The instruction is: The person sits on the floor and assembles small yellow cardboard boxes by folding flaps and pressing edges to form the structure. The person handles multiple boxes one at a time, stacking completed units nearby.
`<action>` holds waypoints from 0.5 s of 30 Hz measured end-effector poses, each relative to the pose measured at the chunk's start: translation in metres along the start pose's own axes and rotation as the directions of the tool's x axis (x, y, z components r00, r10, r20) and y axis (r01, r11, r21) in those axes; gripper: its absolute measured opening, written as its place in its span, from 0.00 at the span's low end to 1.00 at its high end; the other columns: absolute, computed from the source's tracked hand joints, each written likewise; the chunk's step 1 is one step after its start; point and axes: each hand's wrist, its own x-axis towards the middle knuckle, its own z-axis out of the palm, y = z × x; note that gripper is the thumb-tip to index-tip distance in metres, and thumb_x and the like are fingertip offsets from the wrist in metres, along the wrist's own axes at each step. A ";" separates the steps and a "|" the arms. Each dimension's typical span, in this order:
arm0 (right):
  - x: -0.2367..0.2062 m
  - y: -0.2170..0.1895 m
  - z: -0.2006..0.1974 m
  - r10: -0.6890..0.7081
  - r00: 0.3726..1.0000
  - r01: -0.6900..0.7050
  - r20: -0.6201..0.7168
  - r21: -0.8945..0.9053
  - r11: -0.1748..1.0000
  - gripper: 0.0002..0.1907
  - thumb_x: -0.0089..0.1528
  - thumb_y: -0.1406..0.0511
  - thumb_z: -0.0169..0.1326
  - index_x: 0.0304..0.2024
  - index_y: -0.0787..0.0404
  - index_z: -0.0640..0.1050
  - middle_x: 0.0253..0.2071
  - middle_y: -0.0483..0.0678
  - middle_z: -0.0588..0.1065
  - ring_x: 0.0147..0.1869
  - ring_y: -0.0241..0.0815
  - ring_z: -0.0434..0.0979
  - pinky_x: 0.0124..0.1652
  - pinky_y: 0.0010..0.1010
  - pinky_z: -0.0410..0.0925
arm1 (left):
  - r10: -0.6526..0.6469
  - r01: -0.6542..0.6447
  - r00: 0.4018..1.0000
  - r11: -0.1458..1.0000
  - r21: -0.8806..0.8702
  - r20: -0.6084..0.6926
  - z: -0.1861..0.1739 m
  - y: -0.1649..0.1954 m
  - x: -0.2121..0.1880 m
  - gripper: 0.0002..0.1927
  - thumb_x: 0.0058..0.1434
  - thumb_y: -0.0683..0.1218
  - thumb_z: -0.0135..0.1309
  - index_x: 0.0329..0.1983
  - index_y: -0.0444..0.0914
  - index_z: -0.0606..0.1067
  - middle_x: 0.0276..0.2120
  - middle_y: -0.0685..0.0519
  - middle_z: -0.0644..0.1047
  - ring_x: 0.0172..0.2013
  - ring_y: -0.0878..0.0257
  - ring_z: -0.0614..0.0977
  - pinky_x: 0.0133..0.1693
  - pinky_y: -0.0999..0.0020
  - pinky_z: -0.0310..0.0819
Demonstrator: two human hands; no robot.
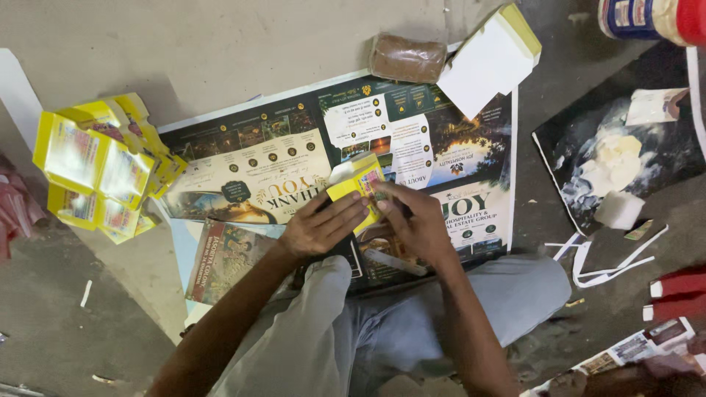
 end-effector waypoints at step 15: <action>-0.012 0.027 0.024 0.184 0.983 -0.171 0.002 -0.360 0.917 0.27 0.60 0.68 0.58 0.63 0.51 0.76 0.38 0.58 0.82 0.34 0.52 0.85 0.34 0.37 0.76 | -0.094 0.107 0.988 0.989 -0.103 0.122 0.006 -0.005 0.017 0.14 0.64 0.43 0.55 0.53 0.36 0.81 0.57 0.51 0.80 0.61 0.61 0.78 0.55 0.64 0.75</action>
